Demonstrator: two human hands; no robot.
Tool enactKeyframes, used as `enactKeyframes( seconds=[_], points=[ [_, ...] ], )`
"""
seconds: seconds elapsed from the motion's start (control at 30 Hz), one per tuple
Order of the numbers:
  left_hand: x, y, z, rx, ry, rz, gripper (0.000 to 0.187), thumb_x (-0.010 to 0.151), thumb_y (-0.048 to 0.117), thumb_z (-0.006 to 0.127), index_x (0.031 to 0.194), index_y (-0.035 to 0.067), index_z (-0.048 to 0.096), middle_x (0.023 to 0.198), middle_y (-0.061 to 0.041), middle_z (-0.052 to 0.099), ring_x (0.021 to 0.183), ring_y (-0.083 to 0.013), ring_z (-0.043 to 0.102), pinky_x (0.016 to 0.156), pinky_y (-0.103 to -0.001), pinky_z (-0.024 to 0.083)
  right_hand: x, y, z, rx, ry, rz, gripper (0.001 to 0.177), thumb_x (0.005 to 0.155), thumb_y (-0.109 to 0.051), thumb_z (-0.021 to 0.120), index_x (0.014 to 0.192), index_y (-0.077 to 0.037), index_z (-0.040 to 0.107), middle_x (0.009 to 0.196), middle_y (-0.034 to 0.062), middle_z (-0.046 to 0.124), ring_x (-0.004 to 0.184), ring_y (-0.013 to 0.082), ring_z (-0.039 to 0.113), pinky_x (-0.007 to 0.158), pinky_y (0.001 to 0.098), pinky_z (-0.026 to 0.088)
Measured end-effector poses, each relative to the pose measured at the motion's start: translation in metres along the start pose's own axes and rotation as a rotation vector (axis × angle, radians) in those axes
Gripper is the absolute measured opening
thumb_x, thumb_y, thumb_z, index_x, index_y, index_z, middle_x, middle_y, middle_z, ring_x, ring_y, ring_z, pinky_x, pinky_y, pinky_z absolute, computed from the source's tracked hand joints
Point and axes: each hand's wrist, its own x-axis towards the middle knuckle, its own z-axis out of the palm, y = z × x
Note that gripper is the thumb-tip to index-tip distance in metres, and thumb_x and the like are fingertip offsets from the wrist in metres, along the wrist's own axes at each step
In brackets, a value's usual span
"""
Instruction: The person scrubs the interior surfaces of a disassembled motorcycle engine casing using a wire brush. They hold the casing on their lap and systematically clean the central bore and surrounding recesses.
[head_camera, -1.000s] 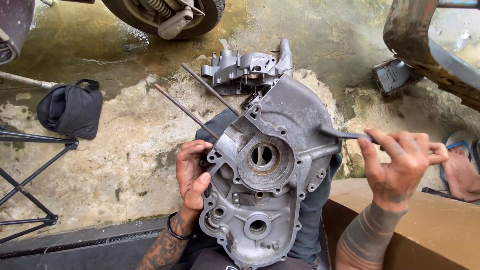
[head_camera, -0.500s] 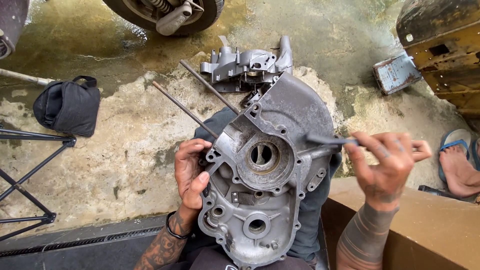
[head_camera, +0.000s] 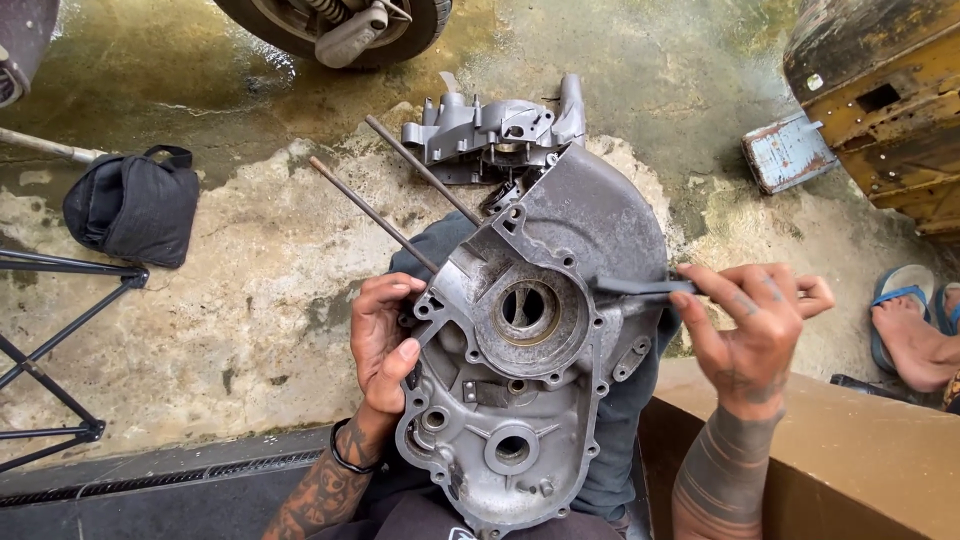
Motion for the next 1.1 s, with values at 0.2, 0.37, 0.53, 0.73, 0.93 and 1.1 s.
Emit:
enactKeyframes(
  seconds=[0.2,0.37,0.53,0.73,0.93,1.1],
  points=[
    [-0.002,0.001,0.001,0.005,0.006,0.000,0.044,0.086,0.025,0.057,0.124,0.003,0.052,0.121,-0.016,0.052,0.117,-0.0255,0.054,0.104,-0.037,0.045,-0.010,0.020,0.007,-0.040,0.018,-0.010,0.035,0.103,-0.046,0.066,0.107,-0.016,0.084,0.085,0.0041,0.070,0.092,0.0231,0.054,0.105,0.0435,0.021],
    [-0.002,0.002,0.003,-0.009,0.014,-0.006,0.044,0.087,0.025,0.057,0.125,0.003,0.052,0.122,-0.016,0.051,0.118,-0.0254,0.054,0.104,-0.037,0.045,-0.009,0.019,-0.001,-0.104,0.030,0.067,0.035,0.107,-0.044,0.071,0.112,-0.013,0.087,0.090,0.0062,0.070,0.093,0.0251,0.054,0.107,0.0440,0.021],
    [-0.001,0.002,0.001,-0.007,0.003,-0.008,0.043,0.086,0.023,0.056,0.125,0.004,0.052,0.122,-0.016,0.051,0.117,-0.0252,0.054,0.103,-0.037,0.045,-0.003,0.002,-0.005,-0.013,-0.002,-0.001,0.029,0.102,-0.041,0.073,0.109,-0.016,0.086,0.084,0.0042,0.067,0.085,0.0234,0.055,0.098,0.0435,0.021],
    [-0.003,0.003,0.001,0.000,0.015,-0.023,0.044,0.086,0.023,0.056,0.125,0.004,0.052,0.123,-0.015,0.051,0.118,-0.0249,0.054,0.104,-0.037,0.046,-0.008,0.011,-0.002,-0.072,0.042,0.064,0.029,0.106,-0.039,0.073,0.112,-0.014,0.087,0.089,0.0071,0.069,0.091,0.0257,0.054,0.105,0.0443,0.021],
    [-0.001,0.003,0.003,0.014,0.029,-0.014,0.045,0.084,0.025,0.056,0.125,0.005,0.052,0.122,-0.016,0.052,0.117,-0.0238,0.052,0.103,-0.036,0.044,-0.012,0.018,0.002,-0.109,0.068,0.125,0.028,0.114,-0.035,0.072,0.114,-0.013,0.088,0.092,0.0060,0.070,0.087,0.0269,0.052,0.101,0.0436,0.023],
    [-0.002,0.003,0.001,0.037,0.024,-0.010,0.045,0.084,0.024,0.056,0.124,0.004,0.053,0.123,-0.016,0.052,0.118,-0.0246,0.054,0.105,-0.037,0.045,-0.017,0.018,0.004,-0.100,0.035,0.077,0.032,0.107,-0.043,0.071,0.109,-0.015,0.087,0.090,0.0065,0.072,0.095,0.0257,0.058,0.108,0.0435,0.021]
  ],
)
